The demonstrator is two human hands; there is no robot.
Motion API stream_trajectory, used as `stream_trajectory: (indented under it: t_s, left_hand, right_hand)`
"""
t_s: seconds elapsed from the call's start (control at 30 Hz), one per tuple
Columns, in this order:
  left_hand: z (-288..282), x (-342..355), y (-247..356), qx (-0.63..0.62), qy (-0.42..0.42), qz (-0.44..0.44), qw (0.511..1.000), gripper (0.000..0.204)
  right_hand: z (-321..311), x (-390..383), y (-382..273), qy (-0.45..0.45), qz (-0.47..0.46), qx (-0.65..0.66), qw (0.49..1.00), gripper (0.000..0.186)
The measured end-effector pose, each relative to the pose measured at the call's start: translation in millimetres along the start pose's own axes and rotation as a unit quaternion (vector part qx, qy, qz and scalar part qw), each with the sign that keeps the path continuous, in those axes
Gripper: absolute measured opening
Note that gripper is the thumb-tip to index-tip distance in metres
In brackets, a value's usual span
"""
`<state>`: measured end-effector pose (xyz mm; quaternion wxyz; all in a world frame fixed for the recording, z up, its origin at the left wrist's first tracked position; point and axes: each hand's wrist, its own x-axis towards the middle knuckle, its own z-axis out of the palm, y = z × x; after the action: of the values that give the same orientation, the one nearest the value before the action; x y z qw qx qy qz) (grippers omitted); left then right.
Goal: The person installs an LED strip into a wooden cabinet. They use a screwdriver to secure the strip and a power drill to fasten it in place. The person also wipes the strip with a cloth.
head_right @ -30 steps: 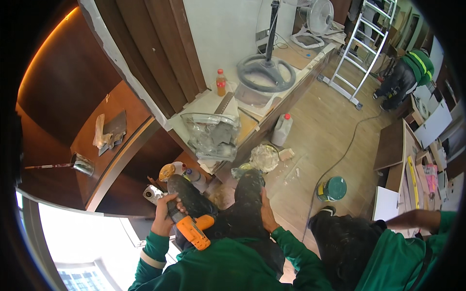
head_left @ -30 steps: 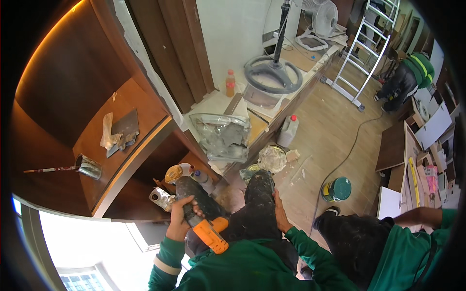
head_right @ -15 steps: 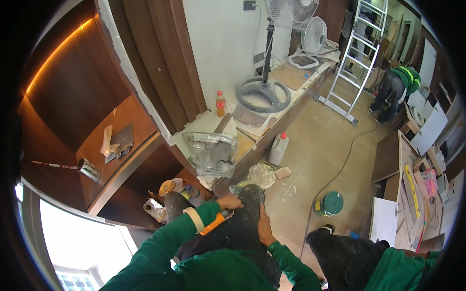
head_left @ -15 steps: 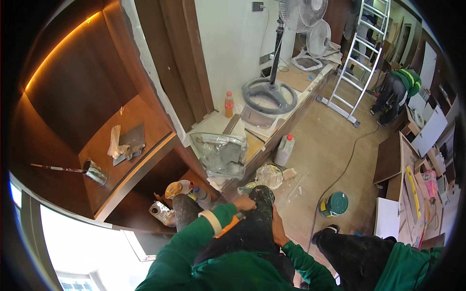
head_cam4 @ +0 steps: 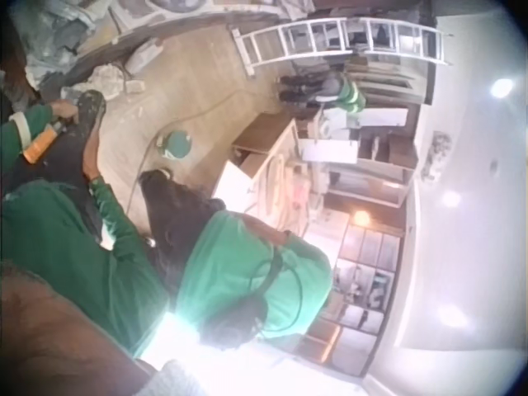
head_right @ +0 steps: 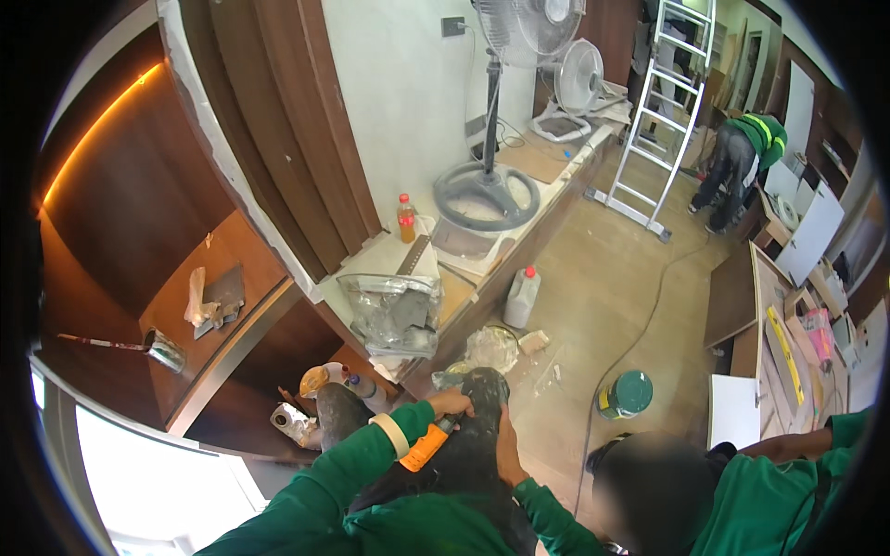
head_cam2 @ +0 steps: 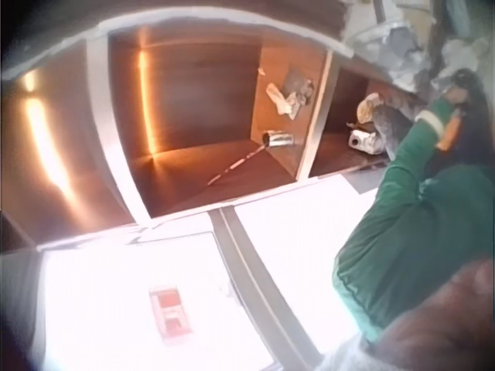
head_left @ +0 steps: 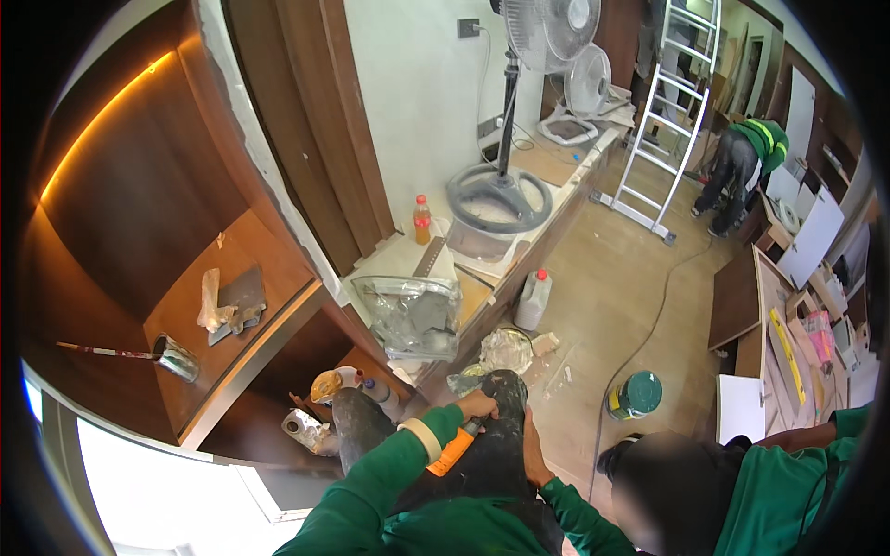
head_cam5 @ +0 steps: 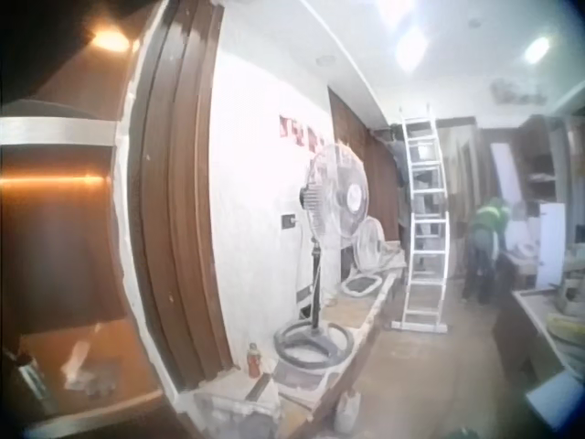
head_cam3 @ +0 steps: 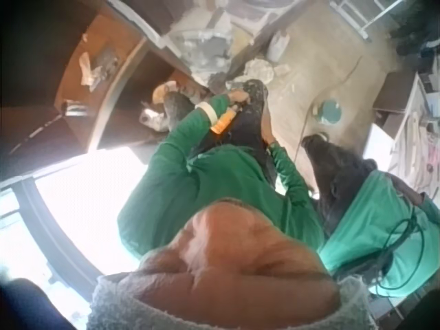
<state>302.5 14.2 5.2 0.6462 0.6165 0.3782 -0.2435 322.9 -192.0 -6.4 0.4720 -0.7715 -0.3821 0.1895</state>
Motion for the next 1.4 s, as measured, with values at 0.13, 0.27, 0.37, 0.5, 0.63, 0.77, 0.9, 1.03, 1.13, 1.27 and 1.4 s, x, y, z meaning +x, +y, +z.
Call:
stream_trajectory:
  t_s: [0.13,0.27,0.37,0.5,0.63,0.77,0.9,1.03,1.13,1.27,1.4]
  left_hand:
    - [-10,-16,22,-0.021,-0.056,0.014,0.998,0.019]
    - [-14,2,5,-0.023,-0.077,-0.003,0.997,0.021]
    - [-11,12,-17,-0.026,-0.043,0.022,0.999,0.027]
    - [-12,-4,-12,0.011,-0.014,0.009,1.000,0.027]
    - [-21,-13,-8,0.133,-0.038,0.002,0.990,0.025]
    - [-20,-13,-24,0.098,0.010,0.010,0.995,0.023]
    - [-38,-14,-48,0.000,0.029,0.090,0.996,0.020]
    - [-63,-50,-38,-0.068,0.099,0.156,0.980,0.015]
    - [-66,-75,-27,-0.127,0.156,0.178,0.963,0.013]
    - [-65,-111,-14,-0.153,0.156,0.201,0.955,0.014]
    - [-63,-131,-18,-0.215,0.144,0.216,0.942,0.013]
  right_hand:
    - [3,0,15,0.010,0.019,0.023,0.999,0.082]
    - [8,2,25,-0.007,0.031,0.026,0.999,0.093]
    - [16,0,43,0.025,0.019,-0.038,0.999,0.094]
    - [19,-15,68,-0.016,0.150,-0.069,0.986,0.091]
    - [13,-13,77,-0.134,0.158,0.021,0.978,0.080]
    - [6,-9,58,-0.179,0.048,-0.007,0.983,0.059]
    - [-10,-28,57,-0.174,0.064,0.012,0.983,0.057]
    - [-25,-51,54,-0.179,0.119,0.148,0.965,0.048]
    - [-10,-30,31,-0.149,0.122,0.081,0.978,0.052]
    - [-13,-21,51,-0.184,0.072,-0.099,0.975,0.053]
    - [-28,-26,25,-0.210,0.108,0.132,0.963,0.050]
